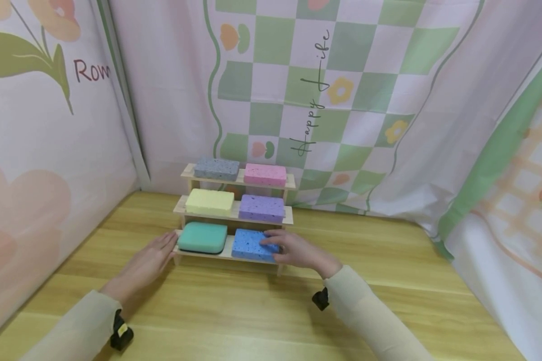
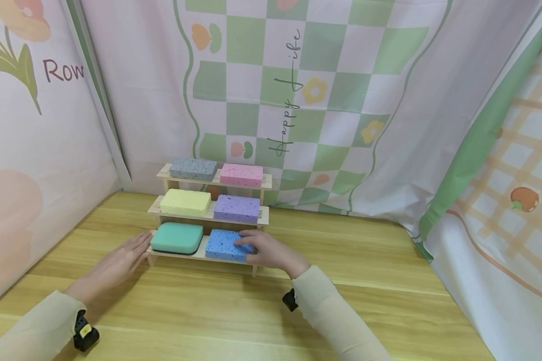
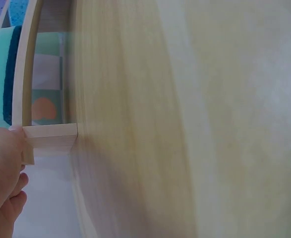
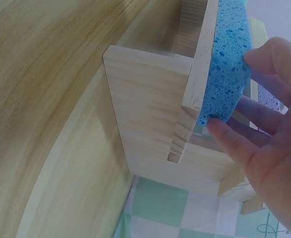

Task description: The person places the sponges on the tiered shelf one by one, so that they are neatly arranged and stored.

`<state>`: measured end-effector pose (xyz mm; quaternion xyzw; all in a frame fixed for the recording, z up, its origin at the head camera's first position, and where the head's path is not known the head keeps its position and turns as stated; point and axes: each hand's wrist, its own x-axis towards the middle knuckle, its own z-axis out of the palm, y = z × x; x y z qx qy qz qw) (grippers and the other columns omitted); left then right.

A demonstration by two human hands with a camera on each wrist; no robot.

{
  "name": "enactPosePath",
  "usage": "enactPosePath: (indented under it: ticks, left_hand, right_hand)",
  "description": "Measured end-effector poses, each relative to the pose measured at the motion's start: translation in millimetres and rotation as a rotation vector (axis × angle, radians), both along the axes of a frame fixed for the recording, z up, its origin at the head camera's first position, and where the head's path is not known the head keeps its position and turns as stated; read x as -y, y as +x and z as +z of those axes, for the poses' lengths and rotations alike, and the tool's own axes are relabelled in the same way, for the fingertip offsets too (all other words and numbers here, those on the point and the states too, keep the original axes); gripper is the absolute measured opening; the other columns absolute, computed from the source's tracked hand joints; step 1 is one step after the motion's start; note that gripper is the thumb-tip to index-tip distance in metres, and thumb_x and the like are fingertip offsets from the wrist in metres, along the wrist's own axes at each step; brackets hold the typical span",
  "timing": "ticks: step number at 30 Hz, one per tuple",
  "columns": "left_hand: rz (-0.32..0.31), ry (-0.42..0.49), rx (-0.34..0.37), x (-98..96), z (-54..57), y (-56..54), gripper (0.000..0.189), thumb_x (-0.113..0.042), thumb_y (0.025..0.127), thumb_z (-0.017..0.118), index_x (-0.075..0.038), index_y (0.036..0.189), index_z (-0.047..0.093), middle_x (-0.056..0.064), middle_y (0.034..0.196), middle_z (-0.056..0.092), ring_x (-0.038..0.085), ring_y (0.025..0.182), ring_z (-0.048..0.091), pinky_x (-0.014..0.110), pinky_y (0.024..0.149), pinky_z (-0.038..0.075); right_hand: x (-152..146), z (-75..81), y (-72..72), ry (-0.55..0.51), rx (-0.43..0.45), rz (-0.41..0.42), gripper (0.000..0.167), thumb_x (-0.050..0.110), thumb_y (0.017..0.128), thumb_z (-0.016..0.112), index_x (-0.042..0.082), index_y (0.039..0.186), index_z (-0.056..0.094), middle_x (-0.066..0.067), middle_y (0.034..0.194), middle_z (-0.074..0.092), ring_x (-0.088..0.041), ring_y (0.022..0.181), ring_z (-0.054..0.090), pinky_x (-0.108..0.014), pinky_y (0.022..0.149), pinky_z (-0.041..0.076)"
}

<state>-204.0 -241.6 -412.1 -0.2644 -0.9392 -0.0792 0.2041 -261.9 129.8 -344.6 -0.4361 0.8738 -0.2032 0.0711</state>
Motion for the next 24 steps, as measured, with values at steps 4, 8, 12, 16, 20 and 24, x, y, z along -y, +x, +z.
enactPosePath:
  ticks: [4, 8, 12, 16, 20, 24]
  left_hand:
    - [-0.005, 0.000, -0.007, 0.3, -0.4, 0.0, 0.044, -0.007, 0.091, 0.056, 0.016, 0.127, 0.043, 0.031, 0.130, 0.042, 0.044, 0.119, 0.041, 0.053, 0.098, 0.035]
    - [-0.003, -0.003, -0.005, -0.2, 0.1, 0.4, 0.045, -0.007, 0.091, 0.056, 0.016, 0.127, 0.042, 0.031, 0.131, 0.042, 0.044, 0.119, 0.041, 0.053, 0.098, 0.035]
    - [-0.001, -0.003, 0.001, -1.1, 2.1, 1.4, 0.045, -0.008, 0.092, 0.056, 0.016, 0.127, 0.042, 0.031, 0.131, 0.041, 0.043, 0.120, 0.041, 0.053, 0.099, 0.035]
    - [0.005, -0.003, 0.016, -1.6, 3.6, 2.4, 0.044, -0.008, 0.092, 0.054, 0.015, 0.128, 0.042, 0.031, 0.132, 0.041, 0.043, 0.121, 0.040, 0.053, 0.099, 0.034]
    - [0.011, 0.000, 0.029, -0.6, 3.6, 2.2, 0.044, -0.009, 0.093, 0.054, 0.015, 0.128, 0.042, 0.031, 0.132, 0.041, 0.044, 0.121, 0.040, 0.053, 0.099, 0.034]
    - [0.009, 0.002, 0.035, 0.1, 3.5, 1.9, 0.044, -0.010, 0.093, 0.054, 0.015, 0.128, 0.043, 0.031, 0.131, 0.041, 0.044, 0.120, 0.039, 0.054, 0.099, 0.034]
  right_hand:
    - [0.1, -0.1, -1.1, -0.006, 0.002, 0.008, 0.042, 0.004, 0.084, 0.059, 0.006, 0.126, 0.056, -0.018, 0.139, 0.039, -0.015, 0.086, 0.051, -0.024, 0.068, 0.047]
    - [-0.1, -0.1, -1.9, -0.012, 0.001, 0.023, 0.043, 0.002, 0.083, 0.059, 0.004, 0.126, 0.056, -0.020, 0.138, 0.039, -0.012, 0.075, 0.049, -0.023, 0.063, 0.046]
    - [-0.7, 0.2, -2.5, -0.020, 0.009, 0.031, 0.043, 0.001, 0.083, 0.059, 0.003, 0.126, 0.056, -0.020, 0.138, 0.039, -0.009, 0.064, 0.045, -0.022, 0.059, 0.043]
    - [-1.6, 0.5, -3.3, -0.024, 0.010, 0.034, 0.043, 0.001, 0.083, 0.059, 0.003, 0.126, 0.056, -0.021, 0.138, 0.038, -0.010, 0.067, 0.045, -0.023, 0.060, 0.043]
    - [-2.1, 0.3, -4.1, -0.023, 0.019, 0.033, 0.043, 0.001, 0.083, 0.059, 0.004, 0.126, 0.055, -0.020, 0.139, 0.038, -0.014, 0.075, 0.048, -0.025, 0.063, 0.044]
    - [-2.4, -0.7, -4.4, -0.022, 0.025, 0.028, 0.044, 0.002, 0.083, 0.059, 0.004, 0.126, 0.056, -0.020, 0.139, 0.038, -0.017, 0.085, 0.049, -0.026, 0.065, 0.044]
